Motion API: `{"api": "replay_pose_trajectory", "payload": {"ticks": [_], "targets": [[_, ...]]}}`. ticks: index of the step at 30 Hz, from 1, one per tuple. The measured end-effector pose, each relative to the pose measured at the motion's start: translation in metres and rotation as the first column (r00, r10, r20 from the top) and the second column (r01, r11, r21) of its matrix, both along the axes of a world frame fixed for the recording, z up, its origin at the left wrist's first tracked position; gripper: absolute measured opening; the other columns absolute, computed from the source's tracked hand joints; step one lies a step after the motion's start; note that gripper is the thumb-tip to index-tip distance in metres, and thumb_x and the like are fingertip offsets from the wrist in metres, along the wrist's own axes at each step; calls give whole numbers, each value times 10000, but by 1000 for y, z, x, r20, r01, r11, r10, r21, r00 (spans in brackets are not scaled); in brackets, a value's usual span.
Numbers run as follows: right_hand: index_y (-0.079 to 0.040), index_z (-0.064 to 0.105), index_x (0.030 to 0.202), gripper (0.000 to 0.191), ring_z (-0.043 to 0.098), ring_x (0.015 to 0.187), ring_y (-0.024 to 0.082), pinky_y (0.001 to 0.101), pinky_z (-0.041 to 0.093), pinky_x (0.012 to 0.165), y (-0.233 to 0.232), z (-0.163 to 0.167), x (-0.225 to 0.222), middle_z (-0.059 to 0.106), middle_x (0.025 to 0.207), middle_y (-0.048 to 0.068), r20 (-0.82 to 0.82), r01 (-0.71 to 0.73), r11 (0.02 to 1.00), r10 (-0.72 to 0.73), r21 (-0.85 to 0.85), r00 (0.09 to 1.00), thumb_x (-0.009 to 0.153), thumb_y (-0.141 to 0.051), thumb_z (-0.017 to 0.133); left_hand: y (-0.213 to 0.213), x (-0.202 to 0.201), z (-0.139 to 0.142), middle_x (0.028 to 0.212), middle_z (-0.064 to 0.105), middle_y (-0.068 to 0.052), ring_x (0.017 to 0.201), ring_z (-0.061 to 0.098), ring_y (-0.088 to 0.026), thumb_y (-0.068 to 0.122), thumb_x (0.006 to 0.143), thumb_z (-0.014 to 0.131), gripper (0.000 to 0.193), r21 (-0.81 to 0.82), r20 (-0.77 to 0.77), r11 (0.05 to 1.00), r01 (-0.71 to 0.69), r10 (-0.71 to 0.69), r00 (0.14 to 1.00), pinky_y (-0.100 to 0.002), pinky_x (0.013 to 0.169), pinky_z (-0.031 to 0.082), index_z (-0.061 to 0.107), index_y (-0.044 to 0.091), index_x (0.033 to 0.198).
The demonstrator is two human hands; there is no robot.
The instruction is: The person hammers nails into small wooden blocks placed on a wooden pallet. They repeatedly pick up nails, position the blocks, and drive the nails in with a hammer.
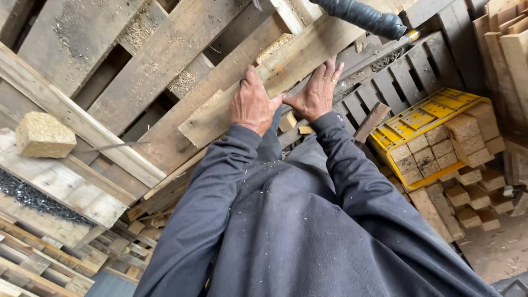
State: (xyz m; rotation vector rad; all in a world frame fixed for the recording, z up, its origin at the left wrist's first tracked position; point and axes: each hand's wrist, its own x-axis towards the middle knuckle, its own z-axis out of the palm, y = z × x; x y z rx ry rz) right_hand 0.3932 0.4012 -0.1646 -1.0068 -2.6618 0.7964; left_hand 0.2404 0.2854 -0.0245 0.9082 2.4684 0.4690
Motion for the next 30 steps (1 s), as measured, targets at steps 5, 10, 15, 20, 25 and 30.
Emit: {"api": "replay_pose_trajectory", "payload": {"ticks": [5, 10, 15, 20, 25, 30], "targets": [[103, 234, 1455, 1370, 212, 1505, 523, 693, 53, 1239, 0, -4, -1, 268, 1514, 353, 3, 26, 1000, -26, -14, 1000, 658, -788, 903, 1, 3, -5, 1017, 673, -259, 888, 698, -378, 472, 770, 880, 1037, -109, 67, 993, -46, 54, 996, -455, 739, 567, 327, -80, 1451], [118, 127, 1570, 1417, 199, 1520, 559, 632, 109, 1266, 2, 11, -3, 204, 1596, 389, -104, -28, 996, 20, -82, 994, 725, -700, 918, 2, 15, -15, 994, 681, -243, 877, 704, -389, 473, 741, 898, 1007, -48, -5, 998, -49, 49, 999, -461, 722, 574, 368, -78, 1396], [63, 162, 1583, 1352, 275, 1517, 480, 606, 193, 1305, 0, 32, -10, 270, 1573, 311, -95, 4, 989, -18, -149, 995, 740, -662, 931, 4, 21, -22, 932, 674, -253, 829, 711, -398, 481, 689, 923, 1000, -15, -51, 999, -36, 35, 998, -461, 695, 584, 397, -79, 1329], [123, 130, 1548, 1421, 234, 1504, 519, 591, 202, 1269, 3, 42, -15, 228, 1577, 353, -146, 7, 988, -30, -155, 989, 689, -633, 971, 6, 15, -20, 938, 684, -221, 837, 717, -378, 436, 685, 913, 912, -14, -23, 998, -59, 59, 998, -454, 724, 586, 425, -52, 1282], [100, 161, 1555, 1377, 238, 1528, 513, 536, 235, 1296, 2, 32, -10, 225, 1597, 344, -157, 1, 980, -33, -198, 987, 695, -602, 976, 9, 17, -22, 917, 681, -211, 829, 718, -363, 412, 701, 905, 887, 1, -7, 998, -56, 56, 998, -445, 742, 589, 415, -63, 1267], [194, 80, 1502, 1490, 166, 1469, 568, 607, 188, 1227, 2, 22, -9, 144, 1543, 429, -110, -11, 994, -1, -111, 994, 664, -661, 968, 8, 20, -28, 894, 670, -217, 816, 712, -360, 418, 701, 921, 952, 21, -8, 998, -53, 53, 999, -429, 725, 593, 375, -93, 1290]]}}
